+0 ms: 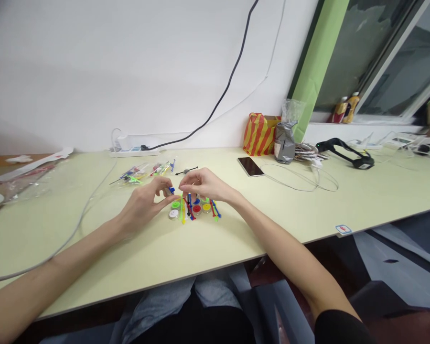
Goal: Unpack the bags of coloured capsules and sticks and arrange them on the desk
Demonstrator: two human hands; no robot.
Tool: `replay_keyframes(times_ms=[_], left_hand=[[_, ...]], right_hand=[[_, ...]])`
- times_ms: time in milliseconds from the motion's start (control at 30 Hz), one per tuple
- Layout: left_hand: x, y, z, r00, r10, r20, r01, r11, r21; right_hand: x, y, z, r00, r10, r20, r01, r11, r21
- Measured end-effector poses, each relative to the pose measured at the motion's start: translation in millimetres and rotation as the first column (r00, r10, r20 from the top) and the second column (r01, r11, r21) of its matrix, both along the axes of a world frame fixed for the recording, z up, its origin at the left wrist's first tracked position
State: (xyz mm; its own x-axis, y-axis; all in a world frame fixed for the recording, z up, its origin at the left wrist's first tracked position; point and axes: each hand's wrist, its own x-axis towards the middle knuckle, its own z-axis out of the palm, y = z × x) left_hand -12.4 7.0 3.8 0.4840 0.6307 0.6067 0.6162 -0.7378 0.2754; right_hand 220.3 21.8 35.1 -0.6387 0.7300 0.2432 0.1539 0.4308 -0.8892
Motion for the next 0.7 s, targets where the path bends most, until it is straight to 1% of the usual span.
replay_keyframes(times_ms=[100, 200, 300, 400, 467, 500, 567, 600, 633, 667, 700], left_hand=[[0.4, -2.3, 0.7, 0.999, -0.023, 0.028, 0.023, 1.000, 0.006], [1.9, -4.6, 1.8, 0.998, -0.039, 0.048, 0.039, 0.999, 0.000], [2.7, -5.2, 1.3, 0.997, -0.062, 0.055, 0.063, 0.998, -0.024], [3.2, -4.7, 0.2, 0.997, -0.060, 0.046, 0.061, 0.998, -0.026], [3.5, -4.4, -0.1, 0.997, -0.046, 0.055, 0.047, 0.999, -0.005], [3.7, -4.2, -0.1, 0.997, -0.040, 0.064, 0.039, 0.999, 0.007], [3.7, -4.0, 0.2, 0.997, -0.033, 0.072, 0.032, 0.999, 0.016], [3.5, -3.8, 0.4, 0.997, -0.033, 0.069, 0.032, 0.999, 0.015], [3.2, -3.6, 0.5, 0.997, -0.035, 0.062, 0.034, 0.999, 0.010], [2.8, -3.3, 0.6, 0.998, -0.037, 0.052, 0.037, 0.999, 0.006], [2.4, -2.9, 0.6, 0.998, -0.040, 0.042, 0.039, 0.999, 0.002]], right_hand=[[-12.8, 1.7, -13.0, 0.989, 0.007, -0.149, -0.013, 0.999, -0.044], [-19.2, 3.5, -21.9, 0.972, -0.003, -0.234, -0.015, 0.997, -0.077], [-21.4, 2.7, -24.0, 0.964, -0.002, -0.264, -0.022, 0.996, -0.089], [-17.4, 0.5, -16.6, 0.975, 0.012, -0.220, -0.032, 0.996, -0.088], [-7.7, 0.8, -6.4, 0.991, -0.002, -0.134, -0.006, 0.998, -0.059], [-0.4, 2.1, -0.5, 0.997, -0.023, -0.070, 0.021, 0.999, -0.025], [18.5, 7.8, 10.2, 0.988, -0.114, 0.108, 0.104, 0.990, 0.099], [29.0, 12.1, 14.1, 0.957, -0.180, 0.227, 0.141, 0.974, 0.177], [39.4, 17.1, 16.5, 0.895, -0.279, 0.349, 0.193, 0.946, 0.261], [49.2, 22.5, 17.5, 0.797, -0.375, 0.473, 0.238, 0.916, 0.324], [57.6, 27.8, 17.1, 0.697, -0.409, 0.589, 0.251, 0.909, 0.334]])
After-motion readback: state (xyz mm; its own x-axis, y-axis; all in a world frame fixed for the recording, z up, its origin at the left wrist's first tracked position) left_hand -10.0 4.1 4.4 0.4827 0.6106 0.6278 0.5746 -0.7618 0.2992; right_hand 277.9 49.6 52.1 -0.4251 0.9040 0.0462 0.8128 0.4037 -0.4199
